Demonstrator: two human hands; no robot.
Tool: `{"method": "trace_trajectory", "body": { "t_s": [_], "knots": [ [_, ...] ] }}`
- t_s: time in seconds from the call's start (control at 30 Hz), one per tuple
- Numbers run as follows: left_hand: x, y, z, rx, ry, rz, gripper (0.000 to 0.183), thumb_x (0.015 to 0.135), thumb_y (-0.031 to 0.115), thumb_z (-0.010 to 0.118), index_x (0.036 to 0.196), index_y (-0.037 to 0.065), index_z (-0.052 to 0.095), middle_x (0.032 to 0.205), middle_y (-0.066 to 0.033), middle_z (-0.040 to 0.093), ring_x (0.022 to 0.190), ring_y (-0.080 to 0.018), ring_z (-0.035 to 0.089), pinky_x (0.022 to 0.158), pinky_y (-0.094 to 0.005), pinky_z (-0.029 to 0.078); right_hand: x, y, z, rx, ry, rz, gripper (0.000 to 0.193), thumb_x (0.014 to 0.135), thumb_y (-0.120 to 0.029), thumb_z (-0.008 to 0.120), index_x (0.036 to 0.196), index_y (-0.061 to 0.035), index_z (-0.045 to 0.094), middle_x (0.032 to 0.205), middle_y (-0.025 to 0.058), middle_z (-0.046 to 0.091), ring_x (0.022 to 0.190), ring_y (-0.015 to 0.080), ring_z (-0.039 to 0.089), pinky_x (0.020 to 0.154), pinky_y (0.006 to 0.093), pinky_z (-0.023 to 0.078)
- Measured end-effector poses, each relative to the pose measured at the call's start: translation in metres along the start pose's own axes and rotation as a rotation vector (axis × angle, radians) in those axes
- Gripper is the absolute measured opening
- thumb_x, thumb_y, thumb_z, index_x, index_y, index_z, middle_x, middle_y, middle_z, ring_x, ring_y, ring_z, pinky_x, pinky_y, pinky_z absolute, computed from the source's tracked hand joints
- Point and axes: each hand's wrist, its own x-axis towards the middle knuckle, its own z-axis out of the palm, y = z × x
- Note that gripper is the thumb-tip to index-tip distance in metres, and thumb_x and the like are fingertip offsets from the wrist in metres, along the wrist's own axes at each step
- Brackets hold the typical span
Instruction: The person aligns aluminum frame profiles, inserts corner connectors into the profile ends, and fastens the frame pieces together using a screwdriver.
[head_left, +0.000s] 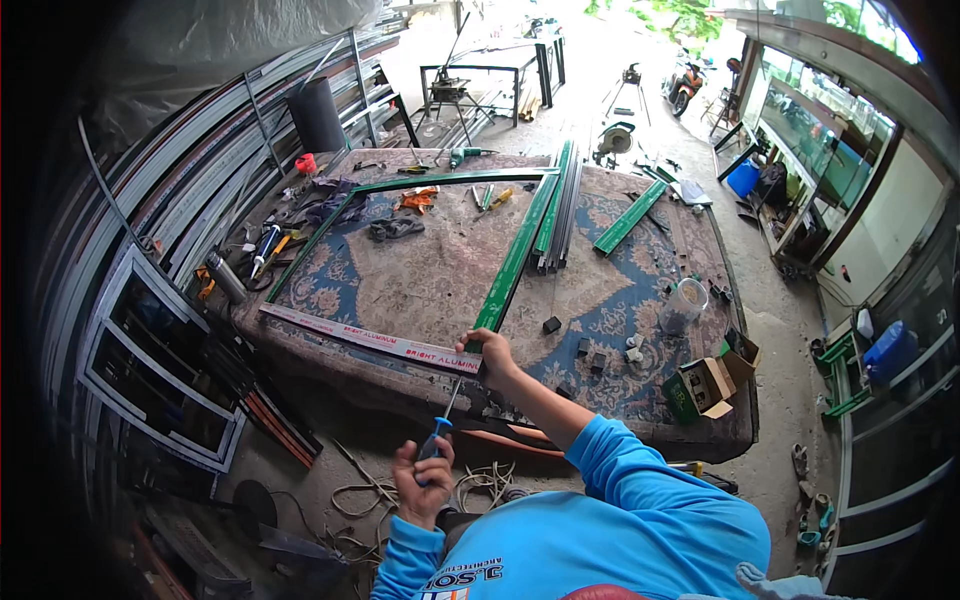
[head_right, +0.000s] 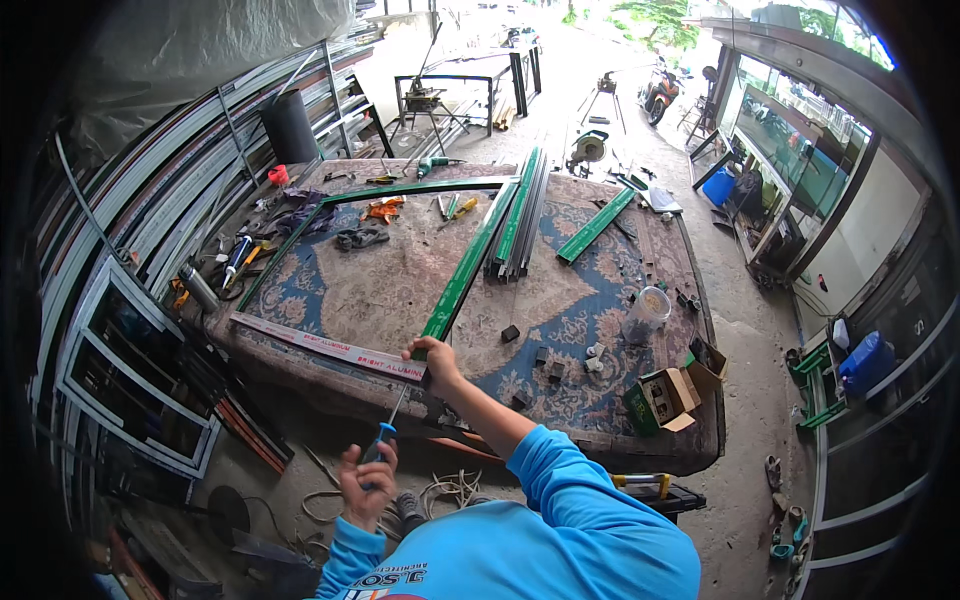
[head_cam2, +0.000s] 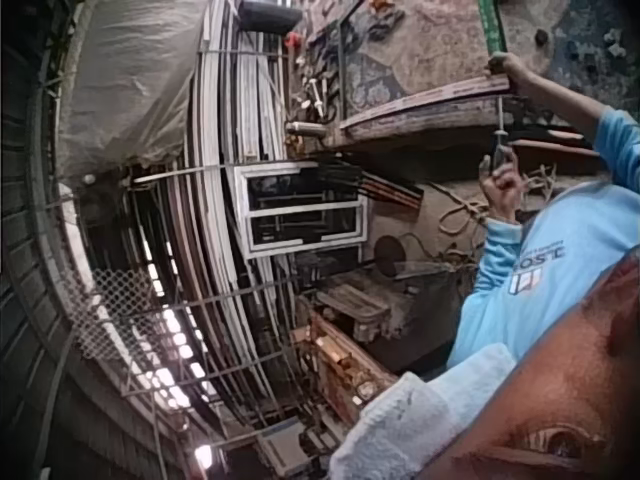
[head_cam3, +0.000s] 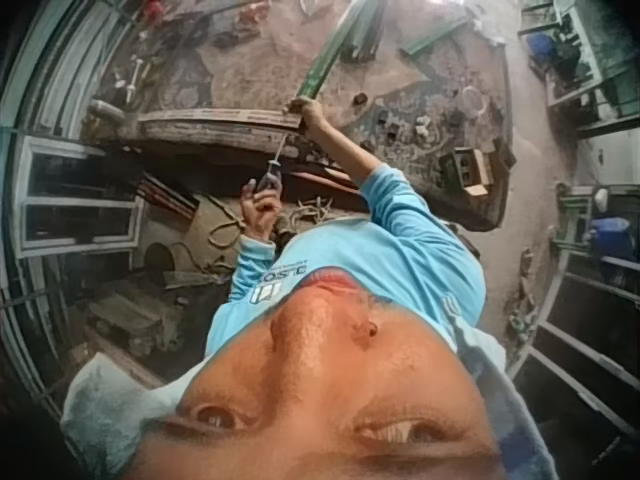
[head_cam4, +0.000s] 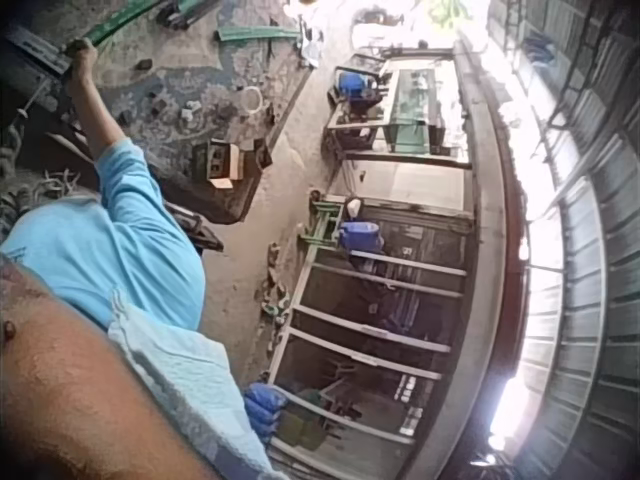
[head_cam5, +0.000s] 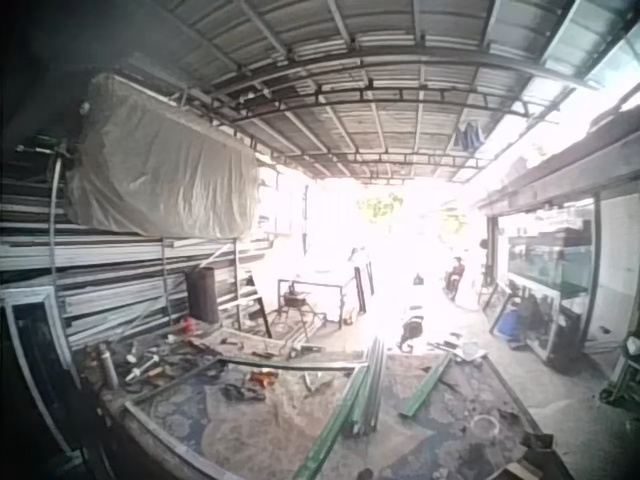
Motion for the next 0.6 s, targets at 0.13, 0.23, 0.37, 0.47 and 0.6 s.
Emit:
{"method": "trace_trajectory", "body": {
  "t_s": [0.13, 0.23, 0.37, 0.47, 0.6],
  "knots": [
    [0.004, -0.002, -0.014, 0.641, -0.140, 0.272, 0.045, 0.078, 0.004, 0.068, 0.119, 0.005, 0.051, 0.086, -0.0081, 0.061, 0.049, -0.0070, 0.045, 0.040, -0.0205, 0.031, -0.003, 0.002, 0.004, 0.018, 0.004, 0.027, 0.013, 0.091, -0.015, 0.046, 0.088, -0.0035, 0.050, 0.074, 0.0123, 0.058, 0.070, 0.0245, 0.058, 0.071, 0.0440, 0.053],
    [0.006, -0.014, -0.019, 0.821, -0.042, 0.570, 0.044, 0.077, 0.006, 0.068, 0.118, 0.007, 0.050, 0.084, -0.0083, 0.061, 0.049, -0.0091, 0.045, 0.042, -0.0200, 0.034, -0.010, -0.004, 0.009, 0.025, -0.040, 0.068, 0.010, 0.091, -0.013, 0.046, 0.090, -0.0039, 0.049, 0.073, 0.0114, 0.057, 0.070, 0.0241, 0.058, 0.071, 0.0438, 0.054],
    [0.003, -0.007, -0.015, -0.636, 0.041, -0.307, 0.045, 0.080, 0.016, 0.068, 0.115, -0.002, 0.048, 0.095, -0.0120, 0.059, 0.048, -0.0079, 0.044, 0.042, -0.0194, 0.035, -0.008, 0.003, -0.005, 0.027, 0.002, 0.012, 0.007, 0.089, -0.010, 0.048, 0.091, -0.0041, 0.049, 0.075, 0.0090, 0.056, 0.070, 0.0234, 0.060, 0.071, 0.0410, 0.054],
    [0.007, 0.008, -0.050, 0.000, -0.267, -0.149, 0.039, 0.081, 0.012, 0.065, 0.117, 0.010, 0.049, 0.090, -0.0098, 0.057, 0.049, -0.0084, 0.047, 0.044, -0.0223, 0.037, -0.012, 0.009, 0.001, 0.040, 0.033, 0.018, 0.007, 0.089, -0.010, 0.048, 0.092, -0.0042, 0.050, 0.076, 0.0096, 0.057, 0.070, 0.0236, 0.060, 0.071, 0.0402, 0.054],
    [-0.005, -0.003, -0.020, 0.327, -0.068, 0.130, 0.041, 0.083, 0.010, 0.065, 0.121, 0.011, 0.048, 0.087, -0.0107, 0.061, 0.051, -0.0095, 0.050, 0.046, -0.0217, 0.040, -0.013, 0.000, 0.007, 0.020, 0.011, 0.012, 0.007, 0.089, -0.011, 0.048, 0.092, -0.0047, 0.049, 0.076, 0.0106, 0.059, 0.072, 0.0242, 0.060, 0.074, 0.0418, 0.054]
  ]
}}
